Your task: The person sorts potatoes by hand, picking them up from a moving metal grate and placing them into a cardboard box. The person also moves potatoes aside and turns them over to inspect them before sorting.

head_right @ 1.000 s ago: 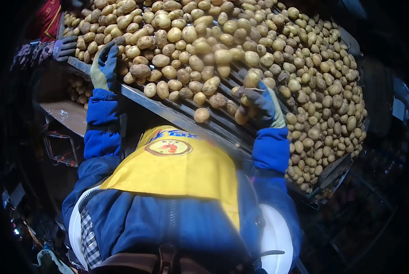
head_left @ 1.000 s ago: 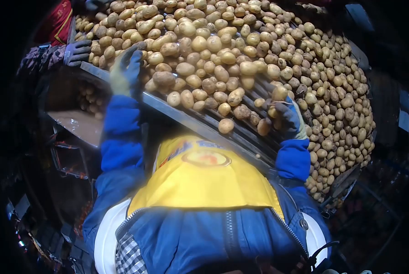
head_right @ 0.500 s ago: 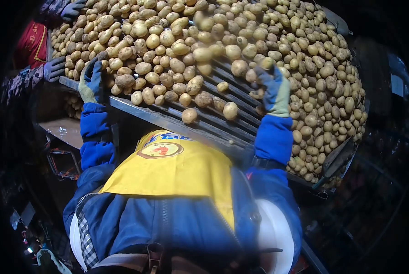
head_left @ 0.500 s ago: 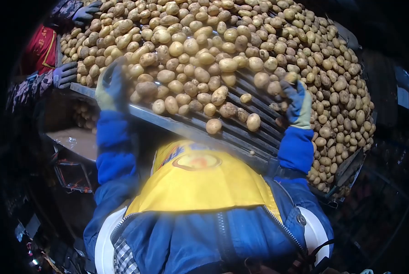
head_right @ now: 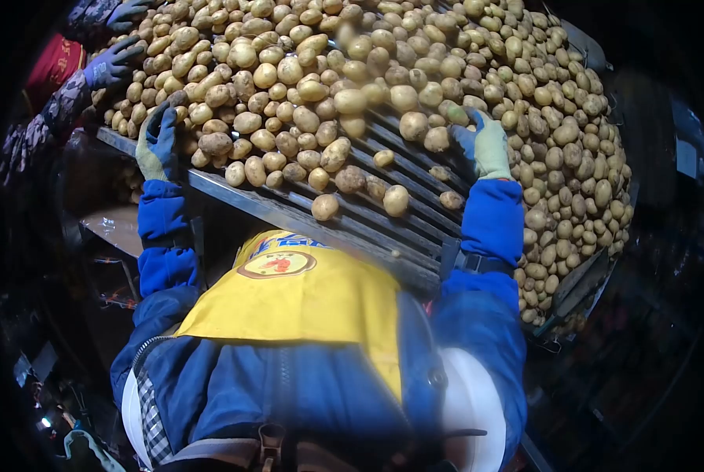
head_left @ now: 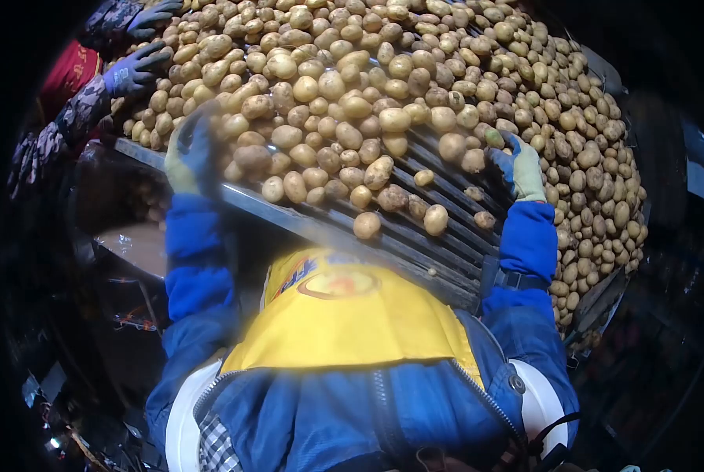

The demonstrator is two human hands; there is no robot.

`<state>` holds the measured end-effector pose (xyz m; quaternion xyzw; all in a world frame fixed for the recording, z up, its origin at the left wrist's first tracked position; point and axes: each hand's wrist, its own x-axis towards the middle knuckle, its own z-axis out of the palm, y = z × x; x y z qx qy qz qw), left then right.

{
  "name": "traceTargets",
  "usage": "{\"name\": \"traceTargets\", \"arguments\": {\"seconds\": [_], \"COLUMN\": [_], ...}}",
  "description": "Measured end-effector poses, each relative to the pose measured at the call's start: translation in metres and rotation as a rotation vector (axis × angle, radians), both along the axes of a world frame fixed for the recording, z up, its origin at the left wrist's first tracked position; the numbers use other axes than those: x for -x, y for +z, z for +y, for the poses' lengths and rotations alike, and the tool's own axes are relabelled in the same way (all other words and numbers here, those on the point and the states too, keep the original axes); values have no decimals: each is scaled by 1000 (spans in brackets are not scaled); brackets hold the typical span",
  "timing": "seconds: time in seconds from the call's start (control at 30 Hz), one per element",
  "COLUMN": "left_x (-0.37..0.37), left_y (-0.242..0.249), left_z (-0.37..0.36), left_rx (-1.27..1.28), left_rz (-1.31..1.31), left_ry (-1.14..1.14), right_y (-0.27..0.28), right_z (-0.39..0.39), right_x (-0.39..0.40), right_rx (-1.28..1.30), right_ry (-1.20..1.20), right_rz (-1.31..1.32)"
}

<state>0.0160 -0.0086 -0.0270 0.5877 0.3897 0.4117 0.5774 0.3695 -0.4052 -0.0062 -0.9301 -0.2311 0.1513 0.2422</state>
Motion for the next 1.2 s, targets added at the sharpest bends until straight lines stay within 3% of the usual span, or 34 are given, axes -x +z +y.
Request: {"name": "traceTargets", "arguments": {"seconds": [0.1,0.13,0.17,0.23,0.33,0.37,0.43,0.57,0.7,0.77,0.8,0.83,0.9,1.03,1.1,1.17,1.2], "left_x": [-3,-4,-4,-2,3,4,0,-1,0,-5,-3,-4,-13,-21,-24,-40,-41], "left_y": [6,8,10,9,-2,-2,6,3,13,30,42,53,70,41,26,44,22], "left_z": [-3,-3,-4,-4,3,4,-2,-2,-7,-16,-23,-36,-61,-78,-82,-102,-100], "left_rx": [51,45,89,136,45,43,108,98,45,255,259,263,459,592,760,1000,1055], "left_rz": [0,-6,15,33,2,-1,25,39,35,-142,-123,-119,-193,-152,-359,-363,-564], "left_ry": [-1,2,1,-2,-28,-21,9,32,18,108,5,4,-98,-312,-678,-561,-756], "right_y": [-10,13,3,-10,27,22,8,2,9,-4,5,11,14,-16,-9,-4,-24], "right_z": [0,12,9,5,9,1,0,4,-4,-28,-23,-17,-9,-10,-12,-19,-28], "right_x": [-7,-3,-9,-15,11,14,36,62,66,56,64,68,74,84,85,81,78], "right_rx": [-218,-39,-43,-405,-336,-394,-473,-220,-288,-466,-448,-445,-544,-726,-682,-679,-721], "right_ry": [-190,-188,-184,-187,-250,-168,-172,-41,-251,229,70,67,-238,-294,-308,-337,-259], "right_rz": [366,345,344,569,746,828,762,505,682,323,457,461,771,822,805,890,796]}}
